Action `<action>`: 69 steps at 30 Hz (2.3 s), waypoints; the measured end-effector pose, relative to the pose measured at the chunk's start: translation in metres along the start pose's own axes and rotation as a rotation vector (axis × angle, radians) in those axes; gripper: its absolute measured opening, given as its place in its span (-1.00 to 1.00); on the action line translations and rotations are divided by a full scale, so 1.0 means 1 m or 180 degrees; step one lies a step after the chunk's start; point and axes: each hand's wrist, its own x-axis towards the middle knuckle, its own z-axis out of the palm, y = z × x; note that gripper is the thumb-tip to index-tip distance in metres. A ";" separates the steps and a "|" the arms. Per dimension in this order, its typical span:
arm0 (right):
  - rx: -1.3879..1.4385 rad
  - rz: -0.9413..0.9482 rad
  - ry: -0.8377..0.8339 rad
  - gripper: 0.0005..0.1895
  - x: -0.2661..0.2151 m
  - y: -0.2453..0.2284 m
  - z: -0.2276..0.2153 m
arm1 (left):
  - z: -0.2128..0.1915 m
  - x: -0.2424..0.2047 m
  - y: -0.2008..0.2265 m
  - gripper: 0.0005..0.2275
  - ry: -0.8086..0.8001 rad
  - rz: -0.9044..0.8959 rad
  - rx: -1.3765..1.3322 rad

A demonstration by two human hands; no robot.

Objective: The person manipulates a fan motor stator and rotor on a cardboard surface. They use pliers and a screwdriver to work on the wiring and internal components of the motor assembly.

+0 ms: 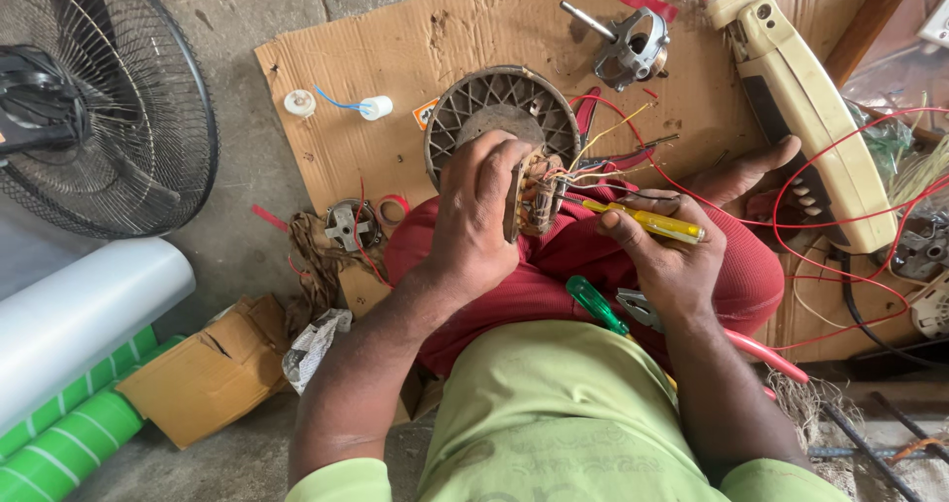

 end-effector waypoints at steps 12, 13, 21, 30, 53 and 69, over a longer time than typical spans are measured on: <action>-0.0223 -0.0214 0.0097 -0.77 0.000 -0.010 0.002 | -0.002 0.001 0.002 -0.34 -0.0004 0.0078 -0.0066; -0.0267 -0.0215 0.0113 -0.77 -0.001 -0.012 0.003 | -0.002 0.001 0.002 -0.34 -0.0001 0.0089 -0.0076; -0.0108 -0.0357 0.0044 -0.78 0.001 -0.026 0.013 | -0.003 0.000 0.001 -0.33 0.0020 0.0134 -0.0105; -0.0108 -0.0060 -0.0057 -0.80 -0.001 -0.033 0.016 | -0.007 -0.008 -0.006 -0.29 0.0013 0.0109 -0.0419; 0.0236 -0.0341 -0.0065 -0.80 -0.008 -0.027 0.028 | -0.001 -0.013 -0.012 -0.28 0.0136 0.0392 -0.0409; 0.0398 -0.0376 -0.0119 -0.75 0.005 -0.038 0.017 | -0.015 0.009 -0.022 -0.19 -0.0042 -0.0230 -0.0428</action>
